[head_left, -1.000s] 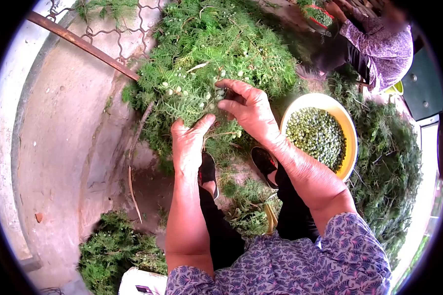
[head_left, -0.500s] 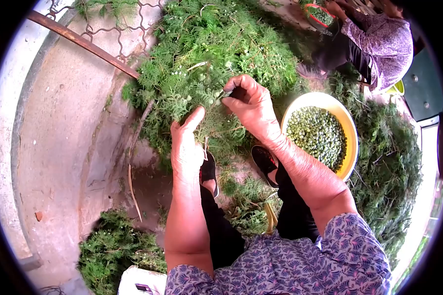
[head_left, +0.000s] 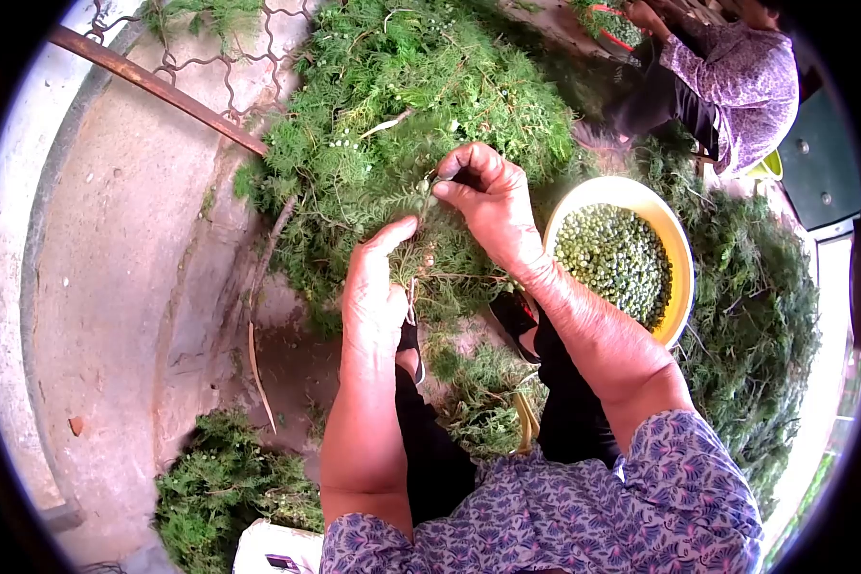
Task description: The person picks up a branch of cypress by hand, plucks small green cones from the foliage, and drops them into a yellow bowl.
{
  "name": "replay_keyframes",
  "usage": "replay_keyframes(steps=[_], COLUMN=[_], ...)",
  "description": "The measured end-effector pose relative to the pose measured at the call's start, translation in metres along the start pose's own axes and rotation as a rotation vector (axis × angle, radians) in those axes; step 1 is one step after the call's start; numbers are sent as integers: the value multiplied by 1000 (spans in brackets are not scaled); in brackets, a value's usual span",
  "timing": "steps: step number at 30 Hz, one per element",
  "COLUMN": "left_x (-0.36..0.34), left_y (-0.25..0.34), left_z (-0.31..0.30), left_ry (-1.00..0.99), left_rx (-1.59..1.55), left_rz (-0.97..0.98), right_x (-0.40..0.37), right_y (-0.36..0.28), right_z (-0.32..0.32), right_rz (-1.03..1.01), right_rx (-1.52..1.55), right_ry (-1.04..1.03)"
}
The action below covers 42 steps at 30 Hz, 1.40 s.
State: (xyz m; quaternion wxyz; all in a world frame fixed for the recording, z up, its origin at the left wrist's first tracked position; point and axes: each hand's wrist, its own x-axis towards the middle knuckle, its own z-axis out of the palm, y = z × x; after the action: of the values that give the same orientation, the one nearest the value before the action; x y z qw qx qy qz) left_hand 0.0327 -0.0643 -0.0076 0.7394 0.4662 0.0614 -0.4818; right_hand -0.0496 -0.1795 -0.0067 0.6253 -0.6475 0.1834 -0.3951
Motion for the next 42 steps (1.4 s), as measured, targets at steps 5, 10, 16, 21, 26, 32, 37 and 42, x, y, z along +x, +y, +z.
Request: replay_keyframes(steps=[5,10,16,21,26,32,37,42], left_x=[2,-2,-8,-7,-11,-11,-8,-10], left_y=[-1,1,5,4,3,-1,1,6], left_z=[-2,-7,-9,-11,-10,-6,-5,-4], left_ry=[29,-55,93,25,-19,-68,134,100], left_rx=[30,-17,117,265,323,262,329,235], left_rz=[59,146,425,567,612,590,646,589], right_x=[-3,12,28,23,15,7,6,5], right_y=[-3,1,-13,-4,-30,-20,-25,-15], right_z=[2,-7,-29,-34,-27,-21,-20,-17], right_rz=[343,321,385,482,354,566,499,284], right_rx=[434,549,661,832,134,190,94,8], right_ry=[92,187,59,-31,-73,-378,-408,-427])
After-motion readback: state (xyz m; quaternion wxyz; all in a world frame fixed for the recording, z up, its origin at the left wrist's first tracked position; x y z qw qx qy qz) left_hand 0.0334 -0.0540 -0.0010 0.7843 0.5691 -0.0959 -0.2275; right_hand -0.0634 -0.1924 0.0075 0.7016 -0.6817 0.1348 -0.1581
